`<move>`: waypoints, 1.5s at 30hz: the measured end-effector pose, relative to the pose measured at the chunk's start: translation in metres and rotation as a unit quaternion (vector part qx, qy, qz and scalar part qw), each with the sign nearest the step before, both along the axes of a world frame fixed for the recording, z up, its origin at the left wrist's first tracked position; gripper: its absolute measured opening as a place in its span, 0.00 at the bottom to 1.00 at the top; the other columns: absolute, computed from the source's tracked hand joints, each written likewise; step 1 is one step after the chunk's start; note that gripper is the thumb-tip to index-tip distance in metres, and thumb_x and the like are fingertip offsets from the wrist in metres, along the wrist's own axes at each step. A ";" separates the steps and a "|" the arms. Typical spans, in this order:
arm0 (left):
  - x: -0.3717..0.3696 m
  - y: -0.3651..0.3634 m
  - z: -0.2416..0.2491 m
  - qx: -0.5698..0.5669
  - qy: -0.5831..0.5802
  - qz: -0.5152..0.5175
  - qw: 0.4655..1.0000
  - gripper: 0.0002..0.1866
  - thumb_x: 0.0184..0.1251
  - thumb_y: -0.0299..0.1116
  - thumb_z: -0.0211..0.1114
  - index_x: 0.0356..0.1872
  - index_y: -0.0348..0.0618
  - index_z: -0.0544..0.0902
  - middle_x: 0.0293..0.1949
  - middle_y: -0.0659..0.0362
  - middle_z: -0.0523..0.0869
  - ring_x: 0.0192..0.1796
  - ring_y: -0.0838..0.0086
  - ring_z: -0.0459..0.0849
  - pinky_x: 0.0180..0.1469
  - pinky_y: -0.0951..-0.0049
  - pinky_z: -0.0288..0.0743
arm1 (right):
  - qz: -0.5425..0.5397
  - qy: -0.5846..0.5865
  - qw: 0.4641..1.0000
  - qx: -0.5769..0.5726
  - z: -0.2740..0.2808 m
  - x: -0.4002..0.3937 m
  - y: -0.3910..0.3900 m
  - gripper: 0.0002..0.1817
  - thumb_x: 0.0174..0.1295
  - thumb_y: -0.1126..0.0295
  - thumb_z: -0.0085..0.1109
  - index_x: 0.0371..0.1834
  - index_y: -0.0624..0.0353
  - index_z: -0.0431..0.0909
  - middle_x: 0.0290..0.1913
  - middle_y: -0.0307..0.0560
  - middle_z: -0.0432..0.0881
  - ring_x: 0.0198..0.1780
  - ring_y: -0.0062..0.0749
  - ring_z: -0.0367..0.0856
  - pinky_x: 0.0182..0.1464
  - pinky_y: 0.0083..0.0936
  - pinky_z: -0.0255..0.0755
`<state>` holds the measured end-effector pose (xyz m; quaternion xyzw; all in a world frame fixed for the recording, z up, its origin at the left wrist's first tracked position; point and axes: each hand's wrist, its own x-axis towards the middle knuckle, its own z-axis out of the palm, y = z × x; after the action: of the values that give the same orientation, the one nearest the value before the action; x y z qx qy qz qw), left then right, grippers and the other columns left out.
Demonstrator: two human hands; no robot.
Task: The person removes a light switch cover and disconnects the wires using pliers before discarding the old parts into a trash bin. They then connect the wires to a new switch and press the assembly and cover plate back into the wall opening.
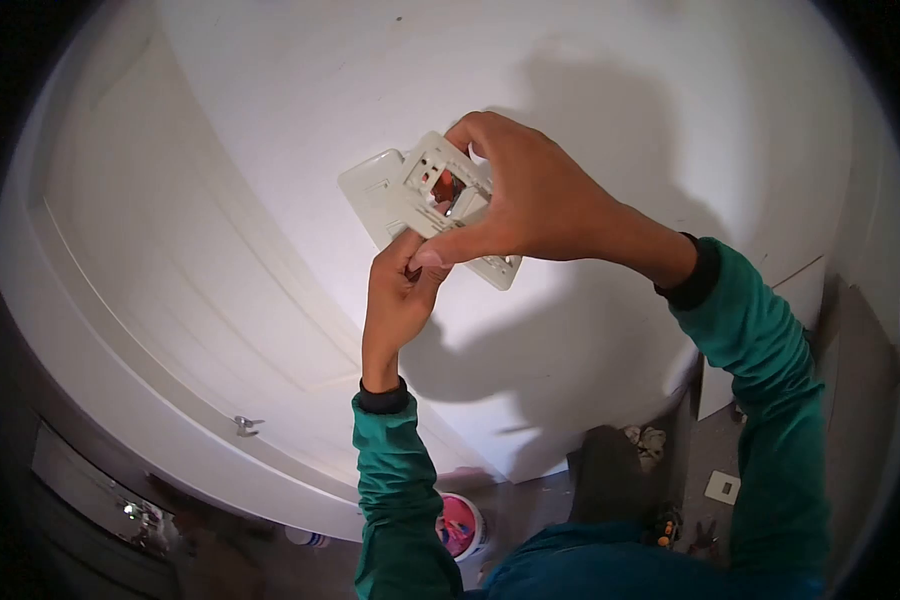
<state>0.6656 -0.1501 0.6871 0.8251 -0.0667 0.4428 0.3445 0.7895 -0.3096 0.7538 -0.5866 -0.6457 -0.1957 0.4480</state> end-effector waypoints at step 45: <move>0.001 -0.005 0.009 0.092 -0.004 0.113 0.989 0.15 0.60 0.33 0.70 0.48 0.41 0.85 0.20 0.65 0.74 0.21 0.80 0.64 0.26 0.78 0.63 | 0.280 0.277 0.911 -0.125 -0.027 0.047 -0.004 0.38 0.48 0.60 0.65 0.63 0.68 0.67 0.44 0.42 0.77 0.43 0.22 0.73 0.48 0.19 0.66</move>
<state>0.6670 -0.1546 0.6961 0.8536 -0.0151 0.4744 0.2145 0.8365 -0.3135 0.7268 -0.4636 -0.6523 0.1906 0.5685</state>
